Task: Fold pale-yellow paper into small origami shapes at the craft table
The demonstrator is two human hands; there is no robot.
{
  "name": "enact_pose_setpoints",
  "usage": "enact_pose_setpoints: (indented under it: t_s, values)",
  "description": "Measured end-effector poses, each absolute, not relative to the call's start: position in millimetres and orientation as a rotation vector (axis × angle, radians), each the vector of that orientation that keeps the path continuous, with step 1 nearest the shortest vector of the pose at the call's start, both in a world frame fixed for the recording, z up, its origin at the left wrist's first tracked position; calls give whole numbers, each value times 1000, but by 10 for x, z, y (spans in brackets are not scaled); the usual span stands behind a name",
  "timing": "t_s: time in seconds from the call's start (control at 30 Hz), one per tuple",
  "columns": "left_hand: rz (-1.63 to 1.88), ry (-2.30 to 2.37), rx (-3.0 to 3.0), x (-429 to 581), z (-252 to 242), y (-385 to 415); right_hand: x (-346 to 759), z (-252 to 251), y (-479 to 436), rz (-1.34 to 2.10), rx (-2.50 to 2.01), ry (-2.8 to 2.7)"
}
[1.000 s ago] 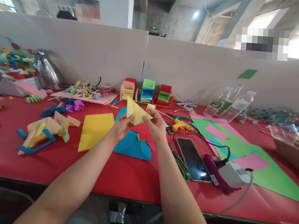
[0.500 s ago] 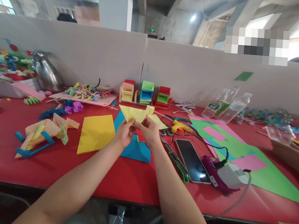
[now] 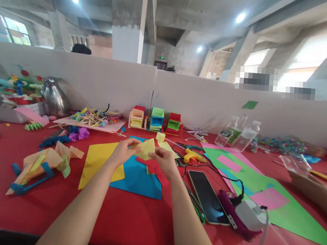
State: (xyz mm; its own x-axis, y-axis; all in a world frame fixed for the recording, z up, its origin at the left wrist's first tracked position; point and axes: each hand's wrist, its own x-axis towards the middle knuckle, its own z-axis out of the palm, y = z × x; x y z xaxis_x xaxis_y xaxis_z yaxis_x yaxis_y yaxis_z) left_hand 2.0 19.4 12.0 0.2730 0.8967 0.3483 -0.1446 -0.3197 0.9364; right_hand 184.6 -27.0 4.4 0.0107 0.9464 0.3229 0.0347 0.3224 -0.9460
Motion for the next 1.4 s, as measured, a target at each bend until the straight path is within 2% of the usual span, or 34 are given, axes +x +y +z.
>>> enact_pose_setpoints:
  t_s: [0.3,0.7,1.07,1.4]
  values:
    - [1075,759,1655,97,112,95,1847,43,-270,995,-977,-1256]
    - [1249,727,1882,186,163,-20,1750,36,-268,1025,-949,-1118]
    - [1424,762,1886,178,90,62,1753,89,-264,843,-903,-1095]
    - [1434,779,2024,147,129,33,1760,96,-280,858,-891,-1113]
